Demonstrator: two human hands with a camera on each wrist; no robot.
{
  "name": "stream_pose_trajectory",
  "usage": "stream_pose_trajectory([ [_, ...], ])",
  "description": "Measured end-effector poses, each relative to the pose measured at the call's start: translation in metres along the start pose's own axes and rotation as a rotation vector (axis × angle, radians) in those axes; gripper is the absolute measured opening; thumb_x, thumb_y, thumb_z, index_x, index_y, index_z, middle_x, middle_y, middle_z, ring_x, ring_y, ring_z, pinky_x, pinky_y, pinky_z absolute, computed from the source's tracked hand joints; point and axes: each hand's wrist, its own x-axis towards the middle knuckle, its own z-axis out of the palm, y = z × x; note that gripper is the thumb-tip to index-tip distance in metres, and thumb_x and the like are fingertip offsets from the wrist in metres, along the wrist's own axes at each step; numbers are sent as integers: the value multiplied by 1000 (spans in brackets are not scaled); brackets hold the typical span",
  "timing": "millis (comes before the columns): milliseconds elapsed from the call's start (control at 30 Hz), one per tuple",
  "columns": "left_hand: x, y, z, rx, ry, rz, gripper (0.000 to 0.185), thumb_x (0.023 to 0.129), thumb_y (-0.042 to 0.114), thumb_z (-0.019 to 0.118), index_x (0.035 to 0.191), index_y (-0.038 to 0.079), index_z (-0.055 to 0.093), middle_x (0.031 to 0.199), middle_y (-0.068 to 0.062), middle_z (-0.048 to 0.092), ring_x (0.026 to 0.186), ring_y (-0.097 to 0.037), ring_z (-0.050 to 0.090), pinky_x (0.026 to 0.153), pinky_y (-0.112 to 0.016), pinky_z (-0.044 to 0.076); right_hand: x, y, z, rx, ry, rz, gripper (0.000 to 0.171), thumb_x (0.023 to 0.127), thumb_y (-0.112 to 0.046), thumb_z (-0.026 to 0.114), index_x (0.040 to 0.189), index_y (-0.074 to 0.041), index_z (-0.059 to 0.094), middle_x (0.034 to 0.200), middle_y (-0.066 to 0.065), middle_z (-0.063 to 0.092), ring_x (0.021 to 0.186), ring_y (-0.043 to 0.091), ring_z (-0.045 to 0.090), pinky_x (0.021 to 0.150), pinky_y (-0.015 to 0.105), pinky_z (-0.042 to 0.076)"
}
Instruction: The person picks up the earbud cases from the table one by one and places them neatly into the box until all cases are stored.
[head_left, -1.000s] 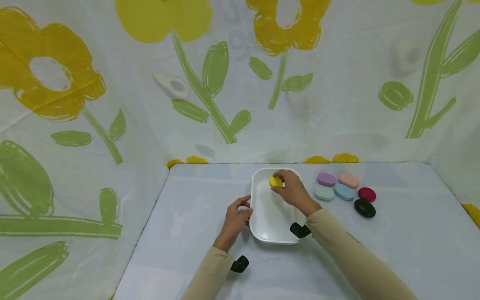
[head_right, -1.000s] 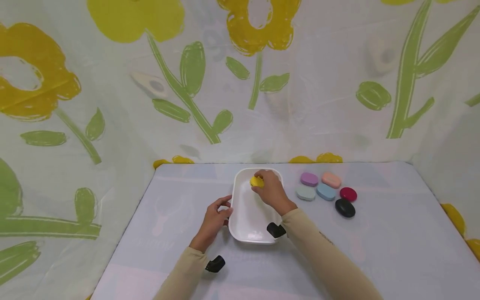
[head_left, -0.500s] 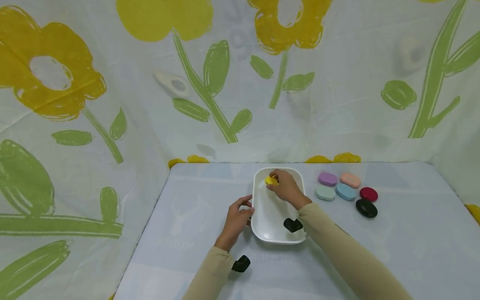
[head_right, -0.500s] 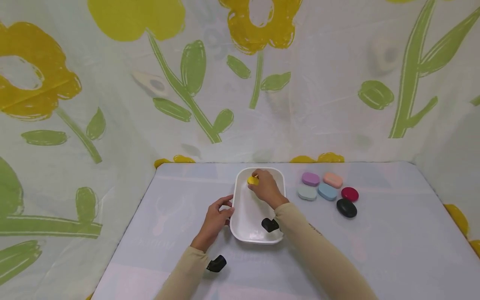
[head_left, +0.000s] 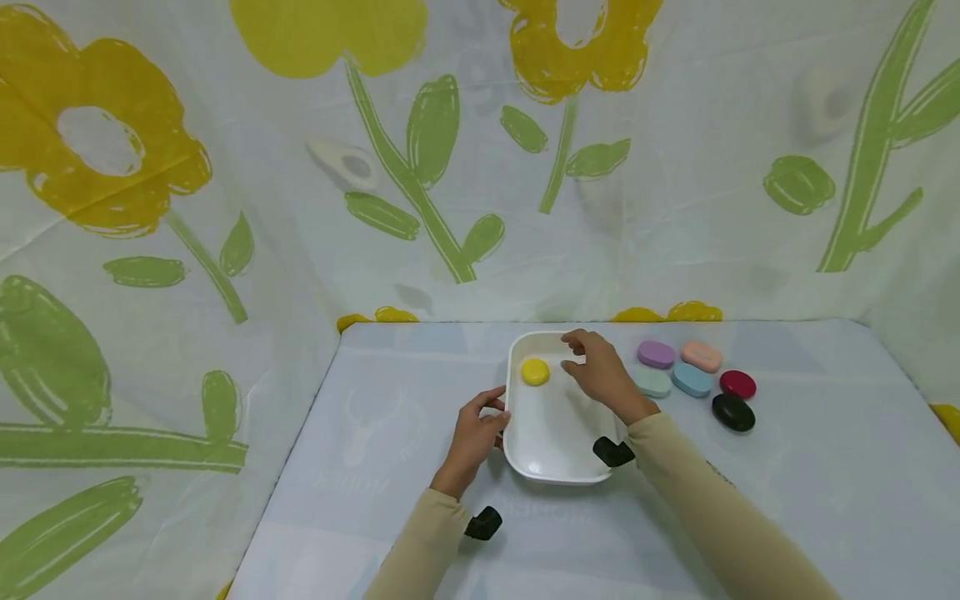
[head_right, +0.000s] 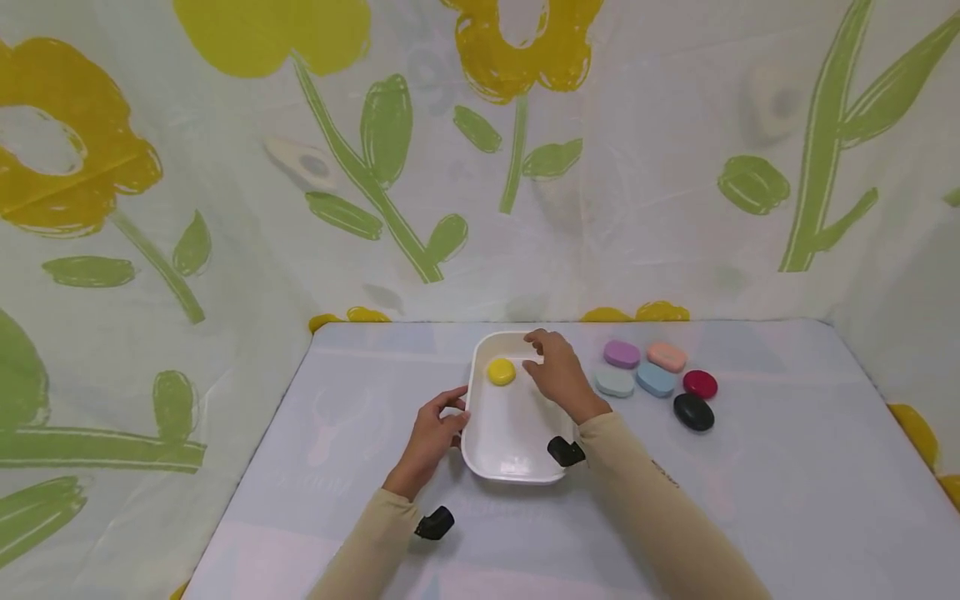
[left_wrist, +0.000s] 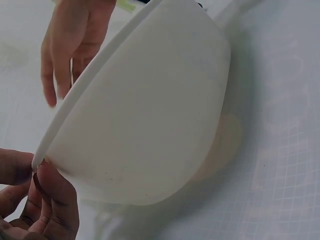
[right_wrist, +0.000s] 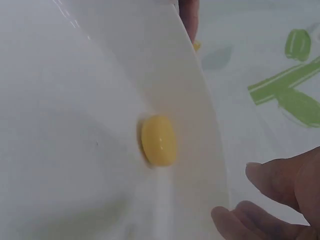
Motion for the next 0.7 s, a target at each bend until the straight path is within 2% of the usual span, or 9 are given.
stream_pose_trajectory([
  [333, -1, 1, 1, 17, 0, 6, 48, 104, 2, 62, 151, -3, 53, 127, -23, 55, 79, -18, 60, 58, -27, 52, -32, 33, -38, 35, 102, 35, 43, 102, 0, 65, 143, 9, 55, 140, 33, 57, 129, 48, 56, 108, 62, 51],
  [700, 0, 1, 2, 21, 3, 2, 49, 105, 2, 62, 152, -4, 52, 127, -24, 54, 81, -21, 61, 58, -28, 52, -55, 72, -52, 30, 152, 86, 46, 98, 6, 66, 142, 14, 53, 139, 35, 57, 127, 51, 53, 108, 64, 49],
])
